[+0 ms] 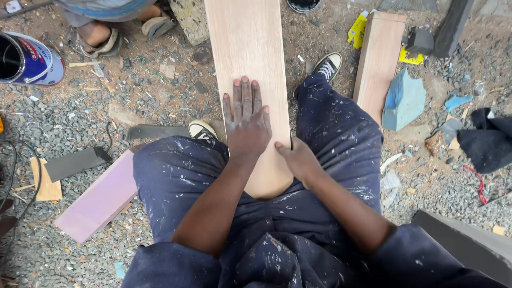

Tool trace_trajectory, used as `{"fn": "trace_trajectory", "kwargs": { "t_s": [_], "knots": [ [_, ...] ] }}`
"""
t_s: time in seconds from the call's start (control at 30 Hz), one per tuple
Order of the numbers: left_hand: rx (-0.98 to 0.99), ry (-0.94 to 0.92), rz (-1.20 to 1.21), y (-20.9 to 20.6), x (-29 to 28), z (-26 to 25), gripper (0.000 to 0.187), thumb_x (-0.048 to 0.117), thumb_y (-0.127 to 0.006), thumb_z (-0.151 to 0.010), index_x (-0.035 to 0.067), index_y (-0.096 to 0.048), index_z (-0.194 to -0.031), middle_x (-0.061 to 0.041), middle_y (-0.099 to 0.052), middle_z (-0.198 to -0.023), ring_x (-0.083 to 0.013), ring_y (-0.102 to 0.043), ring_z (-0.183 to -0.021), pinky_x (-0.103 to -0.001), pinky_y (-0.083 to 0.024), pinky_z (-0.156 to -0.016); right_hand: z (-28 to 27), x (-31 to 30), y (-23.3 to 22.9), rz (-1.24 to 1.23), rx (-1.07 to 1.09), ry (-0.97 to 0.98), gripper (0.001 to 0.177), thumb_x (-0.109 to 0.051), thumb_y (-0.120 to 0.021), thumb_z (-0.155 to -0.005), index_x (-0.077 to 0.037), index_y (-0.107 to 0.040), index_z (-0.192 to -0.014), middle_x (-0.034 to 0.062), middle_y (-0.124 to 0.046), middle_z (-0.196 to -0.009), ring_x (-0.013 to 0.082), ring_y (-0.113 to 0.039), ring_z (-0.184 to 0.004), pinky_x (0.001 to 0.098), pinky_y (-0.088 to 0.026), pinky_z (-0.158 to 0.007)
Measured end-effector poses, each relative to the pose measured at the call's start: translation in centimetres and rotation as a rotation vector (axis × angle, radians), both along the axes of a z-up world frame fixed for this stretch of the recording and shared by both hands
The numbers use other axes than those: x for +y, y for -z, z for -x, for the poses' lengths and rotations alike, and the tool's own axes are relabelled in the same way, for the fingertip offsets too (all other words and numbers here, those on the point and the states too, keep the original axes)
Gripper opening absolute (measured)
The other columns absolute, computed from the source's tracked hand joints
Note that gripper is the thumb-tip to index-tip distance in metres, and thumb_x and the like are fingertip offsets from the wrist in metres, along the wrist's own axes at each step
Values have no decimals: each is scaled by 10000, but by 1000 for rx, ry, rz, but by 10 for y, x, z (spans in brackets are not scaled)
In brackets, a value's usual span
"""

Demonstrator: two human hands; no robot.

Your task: The person sits on the ground and sands a long wooden plank using a sanding block. They hold the plank between their legs and rub the sanding block along its length, occasionally flipping the block to use a different side.

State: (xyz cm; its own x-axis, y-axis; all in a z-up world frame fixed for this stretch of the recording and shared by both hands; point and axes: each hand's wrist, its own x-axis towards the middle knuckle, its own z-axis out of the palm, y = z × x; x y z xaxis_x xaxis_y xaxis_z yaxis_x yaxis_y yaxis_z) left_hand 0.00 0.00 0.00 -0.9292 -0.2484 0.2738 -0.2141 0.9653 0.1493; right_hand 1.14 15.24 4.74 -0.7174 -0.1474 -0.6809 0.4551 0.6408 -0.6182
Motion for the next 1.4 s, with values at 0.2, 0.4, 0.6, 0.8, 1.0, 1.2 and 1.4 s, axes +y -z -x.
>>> {"fn": "trace_trajectory", "kwargs": {
  "t_s": [0.2,0.4,0.6,0.8,1.0,1.2,1.4],
  "knots": [
    [-116,17,-95,-14,-3,-6,574,287,-328,-1108,128,-208,-1647,-97,-93,-1725,-292,-79,-1584,-528,-111,-1270,85,1,-36,196,309,179,360,-183,-699,-956,-8,-645,-1266,129,-696,-1045,203,-657,-970,415,-541,-833],
    [50,35,-179,-6,-10,-6,505,286,-375,-1115,108,-383,-1587,-94,-243,-1693,-276,-184,-1572,-496,-152,-1270,85,-3,-45,-152,445,-273,573,-513,-715,-943,25,-663,-1133,296,-675,-1033,484,-671,-1049,572,-528,-851],
    [155,33,-184,-7,-12,-5,509,352,-422,-1096,89,-473,-1528,-109,-341,-1651,-276,-260,-1549,-497,-184,-1264,27,2,-14,-223,332,-226,582,-493,-712,-923,31,-573,-1134,328,-664,-1097,539,-621,-1122,627,-503,-874],
    [210,55,-357,-25,-11,-10,519,286,-480,-1073,33,-474,-1527,-110,-358,-1640,-252,-250,-1554,-491,-187,-1297,163,-62,16,42,799,-77,385,-313,-685,-968,23,-553,-1101,110,-642,-880,192,-637,-677,344,-572,-648],
    [316,15,-162,-9,-11,-4,506,389,-472,-1072,81,-542,-1467,-127,-473,-1567,-288,-394,-1493,-497,-288,-1235,66,-30,-29,-120,463,-169,613,-464,-637,-1012,65,-497,-1288,379,-608,-1239,556,-576,-1206,638,-504,-973],
    [319,21,-165,-5,-11,-2,546,420,-494,-1055,55,-548,-1457,-147,-477,-1560,-307,-394,-1488,-514,-292,-1226,3,1,-6,-147,483,-186,505,-340,-650,-1011,95,-484,-1208,397,-580,-1085,597,-583,-1112,639,-516,-824],
    [321,14,-156,0,-10,-2,539,426,-462,-1071,67,-544,-1465,-132,-465,-1573,-300,-384,-1493,-514,-295,-1223,132,-46,-27,-140,846,47,536,-413,-709,-1009,25,-512,-1247,279,-646,-1141,468,-664,-1100,559,-544,-899]
  ]
}}
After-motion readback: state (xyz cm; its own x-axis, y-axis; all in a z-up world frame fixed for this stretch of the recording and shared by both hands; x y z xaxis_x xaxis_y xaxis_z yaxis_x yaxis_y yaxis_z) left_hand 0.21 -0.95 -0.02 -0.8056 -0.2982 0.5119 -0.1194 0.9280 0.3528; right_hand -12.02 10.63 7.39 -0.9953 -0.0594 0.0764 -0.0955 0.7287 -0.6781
